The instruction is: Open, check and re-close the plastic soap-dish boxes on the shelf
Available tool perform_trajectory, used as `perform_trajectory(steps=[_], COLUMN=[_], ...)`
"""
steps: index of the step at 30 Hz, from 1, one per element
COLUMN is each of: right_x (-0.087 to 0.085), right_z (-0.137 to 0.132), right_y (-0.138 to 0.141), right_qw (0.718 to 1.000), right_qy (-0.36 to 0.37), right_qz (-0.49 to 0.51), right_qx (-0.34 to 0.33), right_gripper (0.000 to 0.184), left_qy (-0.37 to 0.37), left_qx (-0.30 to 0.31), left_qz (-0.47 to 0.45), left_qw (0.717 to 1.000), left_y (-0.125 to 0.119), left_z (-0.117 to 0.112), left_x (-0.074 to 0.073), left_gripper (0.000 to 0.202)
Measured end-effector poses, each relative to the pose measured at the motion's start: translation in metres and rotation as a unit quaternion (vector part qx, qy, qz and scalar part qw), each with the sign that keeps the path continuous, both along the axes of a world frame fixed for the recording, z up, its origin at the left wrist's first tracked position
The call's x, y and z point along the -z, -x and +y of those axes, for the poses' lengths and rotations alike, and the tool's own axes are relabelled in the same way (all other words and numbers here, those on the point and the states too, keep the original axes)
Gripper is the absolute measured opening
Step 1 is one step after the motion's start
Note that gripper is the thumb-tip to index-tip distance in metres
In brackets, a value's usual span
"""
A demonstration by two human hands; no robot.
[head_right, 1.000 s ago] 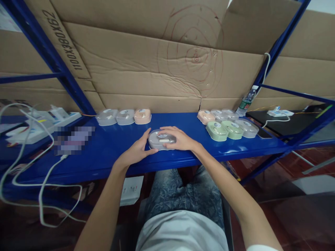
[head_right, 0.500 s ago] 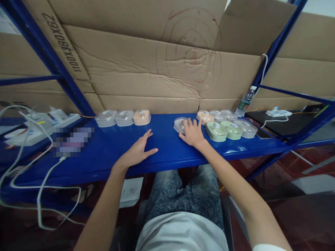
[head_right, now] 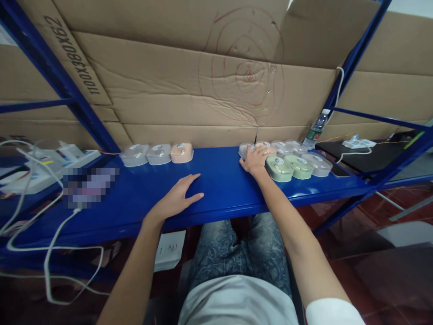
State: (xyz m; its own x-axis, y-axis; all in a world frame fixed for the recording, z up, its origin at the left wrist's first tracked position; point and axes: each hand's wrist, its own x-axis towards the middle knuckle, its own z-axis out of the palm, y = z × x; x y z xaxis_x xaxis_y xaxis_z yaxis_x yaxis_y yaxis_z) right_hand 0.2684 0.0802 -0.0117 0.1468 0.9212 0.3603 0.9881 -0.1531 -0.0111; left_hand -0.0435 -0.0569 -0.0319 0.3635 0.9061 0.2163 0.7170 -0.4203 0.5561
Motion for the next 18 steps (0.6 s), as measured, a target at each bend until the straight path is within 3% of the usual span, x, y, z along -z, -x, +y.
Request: perform_trajectory(steps=[4, 18], right_x=[-0.004, -0.007], right_z=[0.009, 0.031], right_y=[0.007, 0.014], right_qw=[0.998, 0.998], right_qy=[0.032, 0.030], right_qz=[-0.034, -0.010], right_qx=[0.038, 0.062], right_gripper=[0.084, 0.087], left_qy=[0.005, -0.010], left_qx=[0.000, 0.000], left_qz=[0.005, 0.012], left_qw=[1.000, 1.000], left_y=[-0.001, 0.000], left_z=[-0.002, 0.002], left_x=[-0.003, 0.001], left_gripper=[0.078, 0.074])
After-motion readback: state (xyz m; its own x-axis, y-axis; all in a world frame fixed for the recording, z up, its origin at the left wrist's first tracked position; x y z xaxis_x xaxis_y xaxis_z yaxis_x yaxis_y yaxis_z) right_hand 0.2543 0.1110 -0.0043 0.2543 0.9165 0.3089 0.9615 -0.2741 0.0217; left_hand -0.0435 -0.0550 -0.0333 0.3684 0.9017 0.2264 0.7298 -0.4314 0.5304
